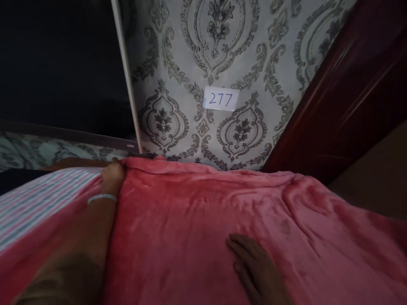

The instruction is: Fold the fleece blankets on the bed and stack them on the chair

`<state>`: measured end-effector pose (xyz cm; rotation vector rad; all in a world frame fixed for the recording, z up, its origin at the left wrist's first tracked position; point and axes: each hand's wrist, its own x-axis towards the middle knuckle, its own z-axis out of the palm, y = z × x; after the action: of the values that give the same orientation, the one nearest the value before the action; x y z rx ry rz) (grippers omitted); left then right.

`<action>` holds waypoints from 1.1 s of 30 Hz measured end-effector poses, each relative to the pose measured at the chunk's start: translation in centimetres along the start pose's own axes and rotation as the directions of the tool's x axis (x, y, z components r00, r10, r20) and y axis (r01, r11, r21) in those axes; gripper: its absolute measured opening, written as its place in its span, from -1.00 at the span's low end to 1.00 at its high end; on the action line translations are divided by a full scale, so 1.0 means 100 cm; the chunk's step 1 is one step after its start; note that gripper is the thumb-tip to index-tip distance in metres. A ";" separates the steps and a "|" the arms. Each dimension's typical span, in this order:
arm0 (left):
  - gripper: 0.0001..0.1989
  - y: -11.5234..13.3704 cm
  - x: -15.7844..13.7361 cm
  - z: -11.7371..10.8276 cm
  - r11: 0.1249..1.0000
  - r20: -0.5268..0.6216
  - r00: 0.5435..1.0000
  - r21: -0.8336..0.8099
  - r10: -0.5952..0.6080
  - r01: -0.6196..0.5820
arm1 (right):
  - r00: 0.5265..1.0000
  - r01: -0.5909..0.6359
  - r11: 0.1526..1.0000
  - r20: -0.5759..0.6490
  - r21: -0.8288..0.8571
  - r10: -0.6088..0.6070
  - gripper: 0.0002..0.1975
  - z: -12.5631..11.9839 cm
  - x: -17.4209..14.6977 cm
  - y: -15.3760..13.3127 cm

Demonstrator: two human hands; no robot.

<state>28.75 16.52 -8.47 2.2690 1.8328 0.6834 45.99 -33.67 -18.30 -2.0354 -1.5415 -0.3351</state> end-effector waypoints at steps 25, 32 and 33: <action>-0.53 0.045 0.005 0.025 0.847 0.360 0.798 0.037 0.484 -0.530 | 0.911 -0.280 0.940 0.255 -0.195 0.324 -0.56 0.043 0.235 0.129; -0.47 0.057 -0.003 0.028 0.917 -0.030 0.919 0.088 0.393 -0.389 | 0.934 -0.289 0.954 -0.242 -0.079 0.263 -0.63 0.037 0.238 0.112; -0.46 0.057 -0.004 0.028 0.928 -0.072 0.927 0.082 0.369 -0.363 | 0.935 -0.247 0.968 -0.271 -0.039 0.227 -0.61 0.039 0.239 0.114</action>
<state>34.99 15.18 -8.87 2.7014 1.4926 0.7930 63.54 -14.37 -12.45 -2.1062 -1.1243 -0.5500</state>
